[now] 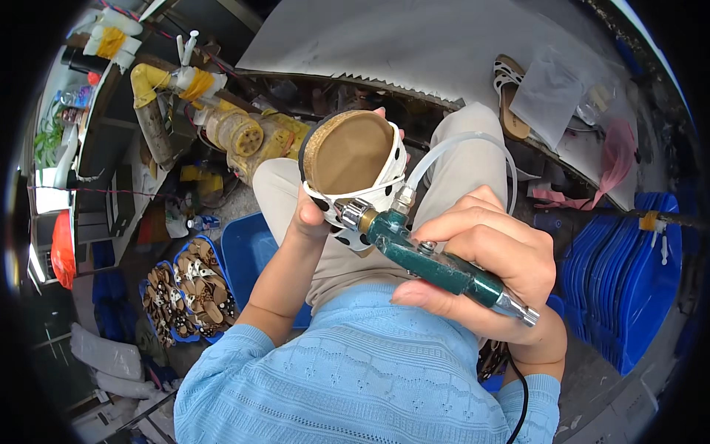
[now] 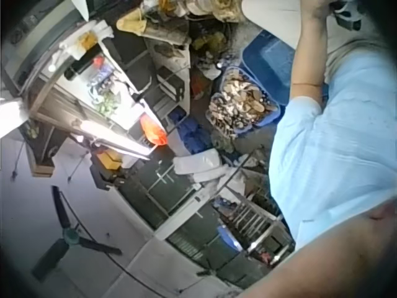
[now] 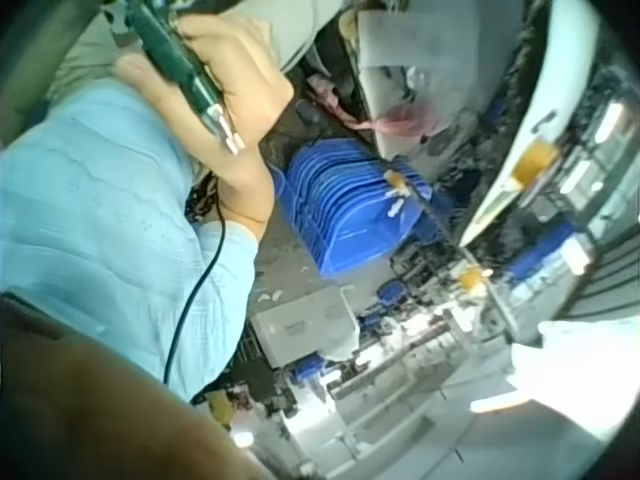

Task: The person applies adhesive along the straps and soles of sandals using a pneumatic dispenser and places them onto the table. The person then presses and turns the sandals by hand before placing them on the table.

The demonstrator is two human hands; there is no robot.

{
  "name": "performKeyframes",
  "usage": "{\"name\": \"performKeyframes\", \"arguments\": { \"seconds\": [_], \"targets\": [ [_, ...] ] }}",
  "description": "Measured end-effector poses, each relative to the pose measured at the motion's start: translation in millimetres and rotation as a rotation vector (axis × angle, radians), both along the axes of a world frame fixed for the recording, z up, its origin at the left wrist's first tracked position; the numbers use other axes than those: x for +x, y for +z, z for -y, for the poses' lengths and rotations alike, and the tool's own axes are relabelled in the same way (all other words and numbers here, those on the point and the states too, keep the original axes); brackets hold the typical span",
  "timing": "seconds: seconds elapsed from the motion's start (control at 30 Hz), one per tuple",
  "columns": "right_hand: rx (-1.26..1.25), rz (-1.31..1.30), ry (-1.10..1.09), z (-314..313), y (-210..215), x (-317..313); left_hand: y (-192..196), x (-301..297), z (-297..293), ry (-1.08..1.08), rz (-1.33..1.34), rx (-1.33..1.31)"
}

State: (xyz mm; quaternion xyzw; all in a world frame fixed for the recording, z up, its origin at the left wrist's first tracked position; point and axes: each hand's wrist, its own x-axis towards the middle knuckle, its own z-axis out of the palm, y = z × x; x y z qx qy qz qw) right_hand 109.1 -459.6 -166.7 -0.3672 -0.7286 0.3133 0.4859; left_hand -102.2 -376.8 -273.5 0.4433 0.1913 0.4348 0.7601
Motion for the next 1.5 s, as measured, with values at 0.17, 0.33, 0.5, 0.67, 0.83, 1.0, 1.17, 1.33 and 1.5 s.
{"name": "performKeyframes", "arguments": {
  "seconds": [0.17, 0.33, 0.5, 0.67, 0.83, 1.0, 1.17, 1.33, 1.5],
  "targets": [
    [-0.058, 0.018, -0.028, -6.8, 4.3, -0.5, -5.2, 0.0, -6.4, 0.054, -0.024, 0.028],
    [-0.144, -0.003, -0.027, -12.3, 12.6, 4.7, -0.7, 0.6, -14.4, 0.054, 0.002, 0.122],
    [-0.292, -0.249, 0.001, -14.3, -2.4, 31.8, 1.9, 1.3, -13.4, 0.099, 0.116, -0.071],
    [-0.33, -0.563, -0.171, 5.4, -11.8, 58.9, 66.3, -6.6, -37.2, 0.097, 0.459, -0.109],
    [-0.31, -0.681, -0.237, 15.7, -18.0, 89.1, 190.3, 43.5, -139.0, -0.275, 0.506, 0.013],
    [-0.145, -0.778, -0.424, 33.2, -28.8, 110.7, 282.5, 46.9, -261.3, 0.478, -0.263, 0.153],
    [-0.166, -0.88, -0.694, 53.1, -58.8, 152.8, 230.8, 81.6, -192.3, 0.614, -0.608, 1.013],
    [-0.202, -0.939, -0.784, 61.5, -75.4, 177.9, 149.2, 133.2, -143.3, 0.824, -0.23, 1.566],
    [-0.209, -0.972, -0.765, 56.1, -87.0, 181.7, -43.1, 239.6, -174.0, 0.358, -1.036, 0.829]
  ]
}}
